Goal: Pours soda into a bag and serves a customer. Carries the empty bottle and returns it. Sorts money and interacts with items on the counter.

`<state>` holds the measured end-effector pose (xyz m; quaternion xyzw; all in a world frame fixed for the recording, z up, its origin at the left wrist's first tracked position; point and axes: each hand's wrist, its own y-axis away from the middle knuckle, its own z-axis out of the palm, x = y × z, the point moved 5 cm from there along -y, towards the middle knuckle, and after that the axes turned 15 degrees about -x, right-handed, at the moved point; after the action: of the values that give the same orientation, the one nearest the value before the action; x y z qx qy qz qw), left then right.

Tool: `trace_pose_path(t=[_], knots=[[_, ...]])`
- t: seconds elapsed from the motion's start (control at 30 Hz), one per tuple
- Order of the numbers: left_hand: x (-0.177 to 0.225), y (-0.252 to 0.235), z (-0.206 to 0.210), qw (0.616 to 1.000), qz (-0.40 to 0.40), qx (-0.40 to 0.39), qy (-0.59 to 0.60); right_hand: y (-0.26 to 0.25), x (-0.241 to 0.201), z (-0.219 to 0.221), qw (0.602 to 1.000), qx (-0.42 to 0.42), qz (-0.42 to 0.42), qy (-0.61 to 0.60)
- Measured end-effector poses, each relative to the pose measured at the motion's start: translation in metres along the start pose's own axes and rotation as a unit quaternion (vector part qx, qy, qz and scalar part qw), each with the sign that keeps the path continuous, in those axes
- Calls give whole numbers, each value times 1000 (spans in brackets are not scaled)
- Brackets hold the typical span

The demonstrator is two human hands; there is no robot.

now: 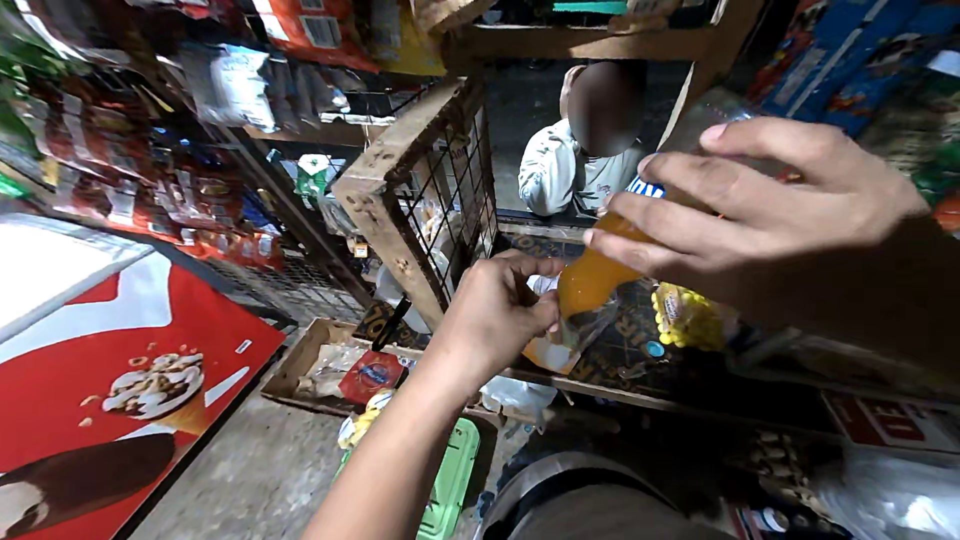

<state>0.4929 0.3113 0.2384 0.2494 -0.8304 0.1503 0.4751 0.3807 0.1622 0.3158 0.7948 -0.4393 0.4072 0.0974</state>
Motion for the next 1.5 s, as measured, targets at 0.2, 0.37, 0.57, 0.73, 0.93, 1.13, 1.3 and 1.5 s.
trace_pose_path(t=[0.2,0.37,0.57,0.73,0.93,1.13,1.3,1.5], knots=[[-4,-17,3,1000,0,-10,17,3,9,9,999,-39,-12,4],[-9,-23,5,999,-8,-15,28,0,12,14,998,-49,-19,31],[-15,-28,2,999,-11,-14,30,-2,13,16,998,-48,-19,31],[-20,-29,-1,999,-19,-11,38,-7,12,20,998,-41,-25,33],[-22,-31,0,998,-46,-19,46,-12,13,22,999,-15,-28,22],[-24,-29,0,998,-37,-17,45,-14,10,25,999,-18,-32,33],[-25,-30,0,999,-26,-17,43,-15,10,26,999,-20,-28,27],[-29,-30,-1,999,-22,-17,47,-16,10,25,998,-42,-30,18]])
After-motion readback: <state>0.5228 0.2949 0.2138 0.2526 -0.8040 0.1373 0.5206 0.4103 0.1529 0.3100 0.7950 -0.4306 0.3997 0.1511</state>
